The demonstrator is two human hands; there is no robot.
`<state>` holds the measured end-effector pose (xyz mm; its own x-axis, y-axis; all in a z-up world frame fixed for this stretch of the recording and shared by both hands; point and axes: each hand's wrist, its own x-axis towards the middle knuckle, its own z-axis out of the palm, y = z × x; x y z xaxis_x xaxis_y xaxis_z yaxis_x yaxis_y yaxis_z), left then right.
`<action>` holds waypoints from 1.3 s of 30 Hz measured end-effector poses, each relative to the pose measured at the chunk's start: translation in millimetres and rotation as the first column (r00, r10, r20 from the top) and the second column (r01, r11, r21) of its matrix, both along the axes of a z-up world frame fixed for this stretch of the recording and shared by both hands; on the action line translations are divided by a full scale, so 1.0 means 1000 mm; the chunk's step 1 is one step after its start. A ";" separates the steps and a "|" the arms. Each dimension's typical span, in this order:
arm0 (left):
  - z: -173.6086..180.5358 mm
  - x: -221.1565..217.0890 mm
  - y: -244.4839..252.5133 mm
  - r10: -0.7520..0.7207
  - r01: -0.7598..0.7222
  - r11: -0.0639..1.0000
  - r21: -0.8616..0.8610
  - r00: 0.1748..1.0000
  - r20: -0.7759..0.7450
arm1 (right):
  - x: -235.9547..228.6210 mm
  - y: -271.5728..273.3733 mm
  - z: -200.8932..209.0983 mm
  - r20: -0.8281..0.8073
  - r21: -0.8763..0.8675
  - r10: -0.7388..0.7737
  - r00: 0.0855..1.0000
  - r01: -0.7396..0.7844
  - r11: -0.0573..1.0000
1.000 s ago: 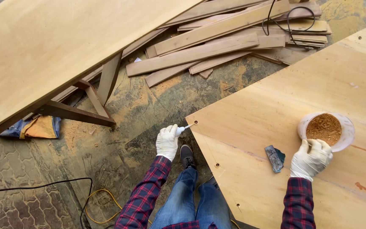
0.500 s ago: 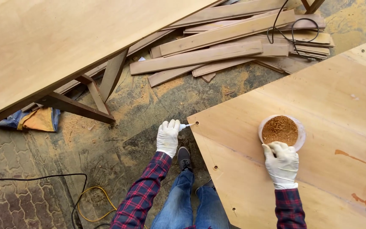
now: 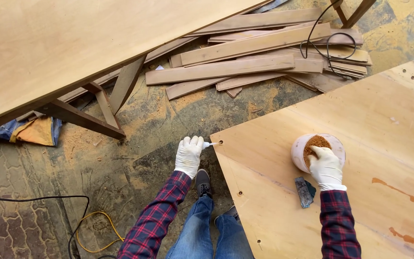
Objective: Filling holes in a wooden panel using wood filler and sawdust.
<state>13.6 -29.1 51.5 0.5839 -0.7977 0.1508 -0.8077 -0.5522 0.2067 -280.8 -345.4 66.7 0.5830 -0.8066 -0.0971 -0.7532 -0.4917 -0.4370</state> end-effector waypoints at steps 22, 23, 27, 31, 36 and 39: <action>-0.017 -0.001 -0.001 0.027 -0.027 1.000 0.011 0.999 -0.026 | 0.003 -0.009 0.009 0.101 -0.027 0.049 0.994 -0.046 0.999; -0.016 -0.001 -0.001 0.025 -0.025 1.000 0.010 0.999 -0.026 | 0.001 -0.008 0.014 0.101 -0.028 0.047 0.994 -0.044 0.999; -0.013 -0.001 0.002 0.036 -0.041 0.998 -0.057 0.995 -0.093 | -0.008 -0.005 0.030 0.320 0.302 -0.238 0.917 0.139 0.943; -0.022 0.001 0.010 0.069 -0.087 0.994 -0.065 0.969 -0.238 | 0.005 0.013 0.057 0.444 0.524 -0.395 0.804 0.125 0.843; -0.041 -0.018 0.017 0.216 -0.492 0.855 -0.164 0.626 -0.750 | 0.079 0.079 0.039 0.419 0.635 -0.271 0.866 -0.067 0.769; -0.039 -0.037 0.021 0.117 -0.732 0.678 -0.065 0.195 -0.974 | 0.126 0.109 0.007 0.416 0.639 -0.138 0.899 -0.181 0.747</action>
